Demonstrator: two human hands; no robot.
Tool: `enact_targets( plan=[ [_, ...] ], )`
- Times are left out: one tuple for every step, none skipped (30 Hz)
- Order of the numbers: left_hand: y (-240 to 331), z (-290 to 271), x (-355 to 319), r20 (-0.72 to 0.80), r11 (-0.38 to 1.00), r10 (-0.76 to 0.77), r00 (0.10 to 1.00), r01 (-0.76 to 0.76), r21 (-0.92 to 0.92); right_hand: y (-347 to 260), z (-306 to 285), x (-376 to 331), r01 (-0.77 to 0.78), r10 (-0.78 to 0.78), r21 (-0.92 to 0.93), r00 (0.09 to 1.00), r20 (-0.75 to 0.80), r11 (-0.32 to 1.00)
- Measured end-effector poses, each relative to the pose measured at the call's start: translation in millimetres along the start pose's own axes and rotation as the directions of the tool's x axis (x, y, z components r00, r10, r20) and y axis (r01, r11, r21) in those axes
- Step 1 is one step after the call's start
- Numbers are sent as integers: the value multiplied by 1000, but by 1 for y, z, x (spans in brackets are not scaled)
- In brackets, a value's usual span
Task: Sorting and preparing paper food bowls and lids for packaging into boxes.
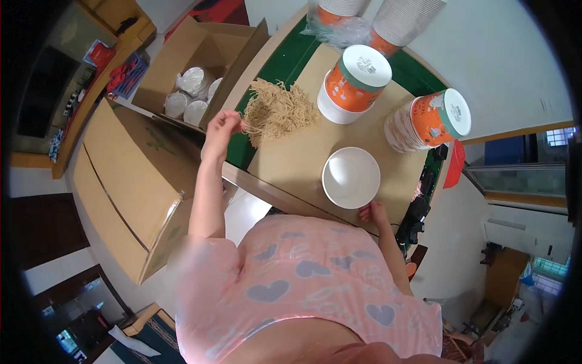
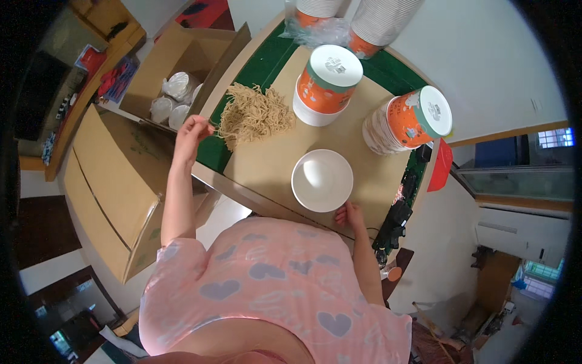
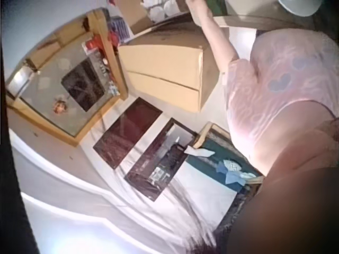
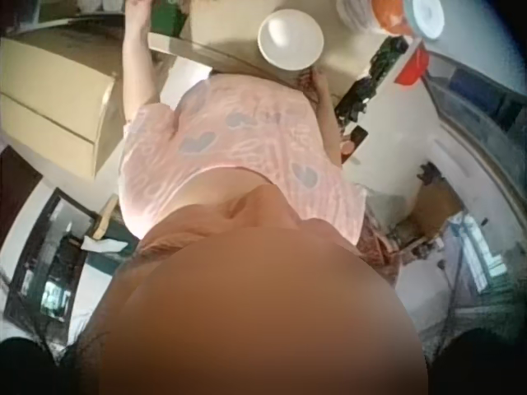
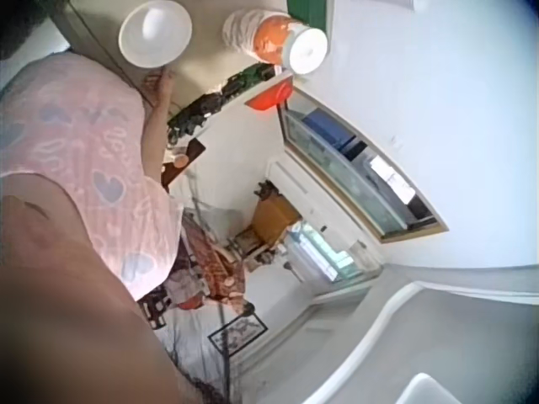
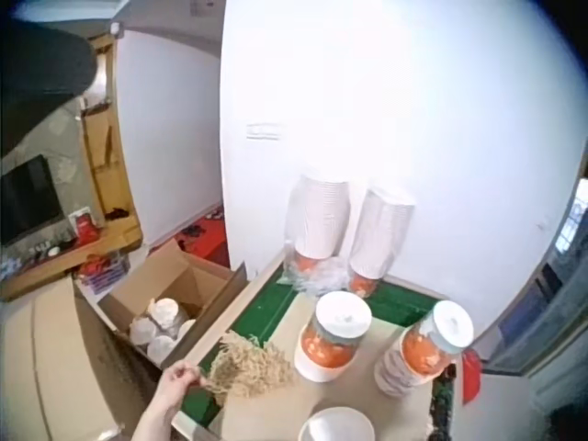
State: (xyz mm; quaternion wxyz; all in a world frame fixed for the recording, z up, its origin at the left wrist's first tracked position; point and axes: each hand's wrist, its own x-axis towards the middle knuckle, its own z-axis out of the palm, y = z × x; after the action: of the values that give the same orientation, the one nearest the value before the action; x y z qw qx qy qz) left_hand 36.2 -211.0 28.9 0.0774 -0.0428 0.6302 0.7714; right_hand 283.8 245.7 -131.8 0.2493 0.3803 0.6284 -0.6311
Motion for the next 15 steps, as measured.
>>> enact_targets(
  plan=[
    [14, 3, -3, 49, 998, 41, 998, -38, -57, -2, 2, -1, -9, 8, -26, 1000, -18, 1000],
    [28, 7, -8, 79, 995, 100, 992, -98, -26, -3, 2, -2, -17, 15, -53, 999, -37, 998],
    [45, 18, -15, 67, 992, 125, 990, -123, -32, -2, 1, -3, -15, 13, -45, 999, -42, 999],
    [61, 28, -23, 50, 988, 150, 987, -148, -36, -1, 1, -3, -12, 10, -44, 999, -32, 999],
    [71, 31, -27, 93, 986, 143, 985, -133, -105, 0, 1, -2, -7, 6, -41, 1000, -23, 999],
    [76, 32, -28, 102, 985, 146, 984, -135, -105, 1, 2, -2, -3, 2, -34, 1000, -28, 999],
    [80, 33, -29, 116, 983, 138, 984, -123, -133, 3, 1, -3, -5, 5, 2, 1000, -29, 1000],
    [85, 33, -31, 125, 981, 132, 983, -111, -162, 5, -1, -2, -7, 8, 33, 1000, -26, 999],
    [92, 42, -33, 107, 977, 152, 983, -134, -165, 7, -3, -3, -4, 5, 36, 1000, -31, 999],
    [92, 43, -31, 112, 977, 154, 982, -134, -168, 11, -6, -5, 167, -130, 163, 967, -218, 972],
    [91, 45, -27, 126, 983, 156, 980, -141, -120, 12, -8, -7, 351, -227, 254, 882, -413, 901],
    [88, 46, -25, 133, 987, 154, 979, -146, -70, -5, -4, -16, 350, -225, 254, 881, -415, 901],
    [81, 50, -23, 102, 986, 156, 983, -148, -81, -27, -7, -23, 478, -348, 94, 747, -567, 873],
    [76, 58, -23, 83, 988, 154, 985, -152, -29, -56, -4, -42, 561, -457, -85, 567, -685, 823],
    [70, 67, -22, 66, 987, 154, 986, -156, 25, -92, 14, -68, 625, -503, -61, 562, -656, 778]
  ],
)
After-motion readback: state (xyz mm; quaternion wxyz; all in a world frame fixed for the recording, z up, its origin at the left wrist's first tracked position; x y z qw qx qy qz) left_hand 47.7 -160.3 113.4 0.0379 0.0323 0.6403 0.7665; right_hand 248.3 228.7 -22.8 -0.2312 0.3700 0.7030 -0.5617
